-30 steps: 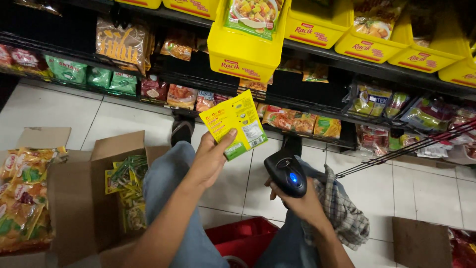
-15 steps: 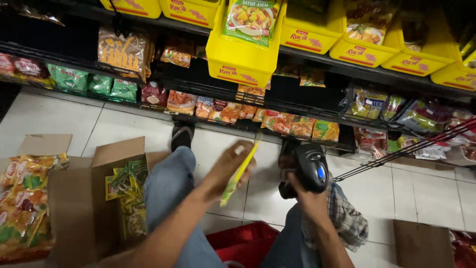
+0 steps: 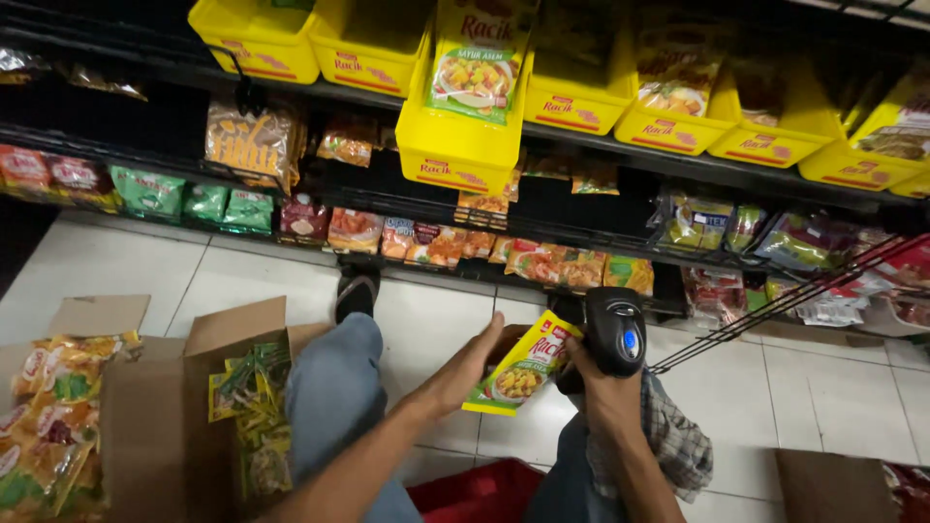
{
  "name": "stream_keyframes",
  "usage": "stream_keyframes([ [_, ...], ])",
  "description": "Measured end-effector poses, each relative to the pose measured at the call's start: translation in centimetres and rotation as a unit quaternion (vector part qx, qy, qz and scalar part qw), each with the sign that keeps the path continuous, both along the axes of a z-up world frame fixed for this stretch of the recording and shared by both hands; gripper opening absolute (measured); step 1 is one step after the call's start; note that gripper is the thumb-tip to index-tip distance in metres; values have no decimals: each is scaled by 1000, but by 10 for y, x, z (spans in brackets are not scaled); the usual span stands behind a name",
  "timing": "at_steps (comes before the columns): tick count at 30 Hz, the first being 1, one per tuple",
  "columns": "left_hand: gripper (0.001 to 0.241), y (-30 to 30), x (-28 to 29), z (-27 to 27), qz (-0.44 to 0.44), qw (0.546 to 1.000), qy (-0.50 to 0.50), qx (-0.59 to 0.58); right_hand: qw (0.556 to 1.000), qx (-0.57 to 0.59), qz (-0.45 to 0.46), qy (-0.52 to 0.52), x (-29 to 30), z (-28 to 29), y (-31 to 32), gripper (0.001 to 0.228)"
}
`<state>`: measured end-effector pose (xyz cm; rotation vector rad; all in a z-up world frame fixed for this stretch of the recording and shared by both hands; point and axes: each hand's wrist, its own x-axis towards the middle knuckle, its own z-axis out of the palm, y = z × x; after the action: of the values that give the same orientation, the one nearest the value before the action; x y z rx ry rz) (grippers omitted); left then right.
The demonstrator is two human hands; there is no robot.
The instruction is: The recorder is taking spice packets from a box on the floor and placing them into yellow bins on store shelves.
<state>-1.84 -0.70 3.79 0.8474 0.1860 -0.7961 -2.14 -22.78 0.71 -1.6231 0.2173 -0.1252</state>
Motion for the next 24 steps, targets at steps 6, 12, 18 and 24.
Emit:
stream_keyframes([
  [6,41,8,2,15,30,792,-427,436,999,-47,-2,-14,-2,-10,-5,27],
  [12,35,34,28,23,64,746,-485,453,985,164,-48,28,-1,0,1,28],
  [18,32,61,76,135,208,681,-493,500,988,154,-22,11,2,-12,-3,19],
  [24,17,79,151,179,317,762,-521,218,998,57,22,-14,5,-12,-2,10],
])
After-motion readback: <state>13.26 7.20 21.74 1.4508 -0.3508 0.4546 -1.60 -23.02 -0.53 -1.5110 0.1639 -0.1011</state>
